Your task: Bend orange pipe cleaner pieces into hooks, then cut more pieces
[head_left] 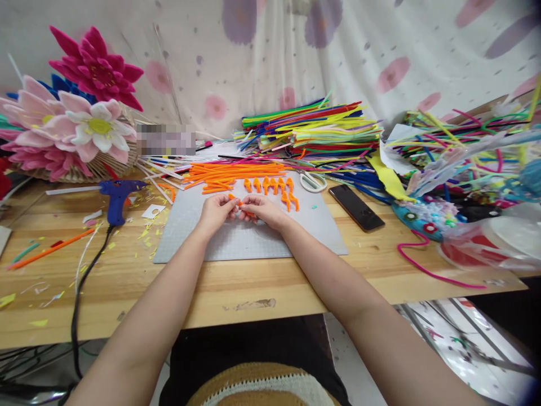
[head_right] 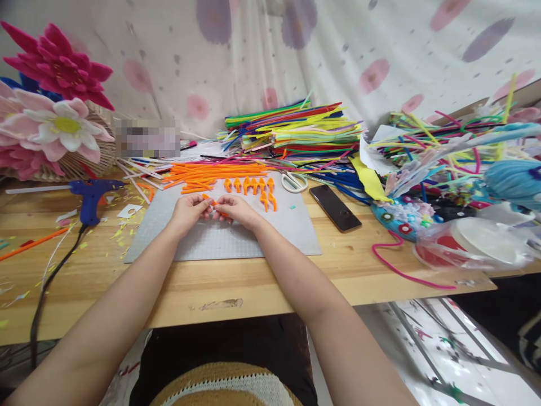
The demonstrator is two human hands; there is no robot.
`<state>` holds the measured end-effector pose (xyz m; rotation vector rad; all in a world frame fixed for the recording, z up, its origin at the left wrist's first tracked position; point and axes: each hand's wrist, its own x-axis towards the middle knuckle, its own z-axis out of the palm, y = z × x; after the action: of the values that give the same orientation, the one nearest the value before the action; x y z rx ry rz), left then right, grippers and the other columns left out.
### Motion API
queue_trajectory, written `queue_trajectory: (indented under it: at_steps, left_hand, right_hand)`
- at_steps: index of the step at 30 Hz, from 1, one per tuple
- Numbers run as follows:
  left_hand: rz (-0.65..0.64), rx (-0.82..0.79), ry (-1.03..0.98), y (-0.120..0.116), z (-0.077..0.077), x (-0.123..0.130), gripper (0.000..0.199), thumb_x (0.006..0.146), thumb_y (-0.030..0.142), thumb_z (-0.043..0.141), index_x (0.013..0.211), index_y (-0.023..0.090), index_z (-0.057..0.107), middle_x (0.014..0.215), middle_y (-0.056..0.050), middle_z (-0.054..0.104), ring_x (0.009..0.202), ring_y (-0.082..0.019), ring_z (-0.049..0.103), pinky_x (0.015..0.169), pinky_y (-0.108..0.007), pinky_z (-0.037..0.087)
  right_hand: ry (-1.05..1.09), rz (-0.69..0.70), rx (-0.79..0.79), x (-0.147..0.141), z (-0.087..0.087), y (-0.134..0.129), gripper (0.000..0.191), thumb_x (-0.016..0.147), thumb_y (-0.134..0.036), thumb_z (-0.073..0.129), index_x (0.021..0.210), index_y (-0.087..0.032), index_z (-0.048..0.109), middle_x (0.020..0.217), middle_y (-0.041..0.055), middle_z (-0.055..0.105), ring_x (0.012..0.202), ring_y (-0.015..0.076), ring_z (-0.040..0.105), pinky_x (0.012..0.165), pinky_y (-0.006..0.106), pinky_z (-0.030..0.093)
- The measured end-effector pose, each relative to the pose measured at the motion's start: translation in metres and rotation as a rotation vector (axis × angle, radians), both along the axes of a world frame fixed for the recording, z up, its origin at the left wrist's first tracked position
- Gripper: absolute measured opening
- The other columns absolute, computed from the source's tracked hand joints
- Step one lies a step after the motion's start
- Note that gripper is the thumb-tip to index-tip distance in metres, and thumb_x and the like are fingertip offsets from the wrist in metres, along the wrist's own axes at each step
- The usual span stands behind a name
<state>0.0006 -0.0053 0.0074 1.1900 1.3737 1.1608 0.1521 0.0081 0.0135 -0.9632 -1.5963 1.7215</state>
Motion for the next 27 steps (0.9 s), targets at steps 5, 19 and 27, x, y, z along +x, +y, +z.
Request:
queue_trajectory:
  at_steps: [5,19,27]
  left_hand:
    - [-0.087,0.054,0.082,0.003,-0.006,-0.003,0.030,0.062,0.042,0.067,0.063,0.015,0.054,0.051,0.003,0.056,0.039,-0.007,0.047,0.042,-0.020,0.037]
    - [-0.013,0.147,0.129,0.002,-0.012,-0.001,0.033,0.061,0.045,0.067,0.070,0.014,0.061,0.062,0.000,0.060,0.049,-0.009,0.052,0.045,-0.021,0.044]
    - [-0.029,0.094,-0.008,-0.001,-0.006,0.003,0.035,0.053,0.043,0.073,0.066,0.014,0.060,0.062,-0.001,0.060,0.052,-0.010,0.054,0.046,-0.022,0.046]
  right_hand:
    - [-0.040,-0.034,-0.004,-0.004,0.001,0.000,0.009,0.081,-0.021,0.048,0.073,-0.017,0.048,0.061,-0.0014,0.063,0.048,0.0054,0.053,0.039,0.014,0.033]
    - [-0.211,-0.138,0.311,-0.008,-0.025,0.009,0.013,0.084,-0.026,0.045,0.075,-0.017,0.049,0.066,0.0015,0.066,0.052,0.0074,0.058,0.053,0.018,0.044]
    - [-0.354,-0.125,0.489,-0.006,-0.022,0.007,0.005,0.084,-0.025,0.046,0.086,-0.020,0.045,0.067,-0.0014,0.067,0.056,0.0090,0.061,0.060,0.022,0.045]
